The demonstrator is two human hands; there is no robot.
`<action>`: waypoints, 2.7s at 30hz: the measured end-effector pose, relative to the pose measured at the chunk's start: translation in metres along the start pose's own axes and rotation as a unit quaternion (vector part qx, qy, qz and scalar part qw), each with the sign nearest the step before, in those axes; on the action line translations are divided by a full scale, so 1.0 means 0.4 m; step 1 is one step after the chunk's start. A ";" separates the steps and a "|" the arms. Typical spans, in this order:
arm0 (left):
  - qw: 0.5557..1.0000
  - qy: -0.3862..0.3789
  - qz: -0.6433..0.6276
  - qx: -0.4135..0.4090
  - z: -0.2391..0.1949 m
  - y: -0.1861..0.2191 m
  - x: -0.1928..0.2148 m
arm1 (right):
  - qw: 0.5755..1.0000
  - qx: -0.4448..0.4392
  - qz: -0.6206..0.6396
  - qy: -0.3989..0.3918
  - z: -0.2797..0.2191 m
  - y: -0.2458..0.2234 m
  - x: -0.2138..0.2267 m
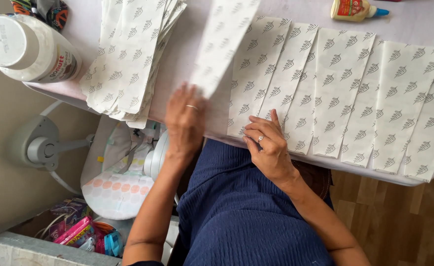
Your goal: The person is manually assembling paper bags by applying glue to the edges of paper strips and folding them over.
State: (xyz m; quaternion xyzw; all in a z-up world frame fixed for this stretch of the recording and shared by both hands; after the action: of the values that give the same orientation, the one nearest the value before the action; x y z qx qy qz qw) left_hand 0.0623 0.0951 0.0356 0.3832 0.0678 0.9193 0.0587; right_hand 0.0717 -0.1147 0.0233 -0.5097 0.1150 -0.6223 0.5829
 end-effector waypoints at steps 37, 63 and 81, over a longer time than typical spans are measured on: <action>0.932 -0.086 -0.351 -0.025 -0.054 -0.035 0.046 | 0.990 0.127 -0.051 -0.043 0.063 -0.080 -0.143; 0.935 -0.079 -0.329 0.104 -0.078 -0.028 0.022 | 0.996 -0.070 0.058 -0.022 0.096 -0.016 -0.136; 0.982 -0.073 0.164 0.061 0.022 -0.281 0.144 | 0.996 -0.054 0.065 -0.015 0.087 -0.012 -0.142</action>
State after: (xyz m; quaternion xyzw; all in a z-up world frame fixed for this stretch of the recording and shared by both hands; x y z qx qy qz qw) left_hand 0.0346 0.2157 0.0630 0.4583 0.0556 0.8800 -0.1112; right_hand 0.0842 -0.0499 0.0142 -0.5410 0.1726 -0.5684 0.5954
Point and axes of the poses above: each hand's wrist, its own z-axis towards the middle knuckle, its own x-axis out of the back of the hand, y = z × x, the point moved 6 cm from there along z, towards the middle knuckle, and after that the axes turned 10 degrees about z, right-handed, at the moved point
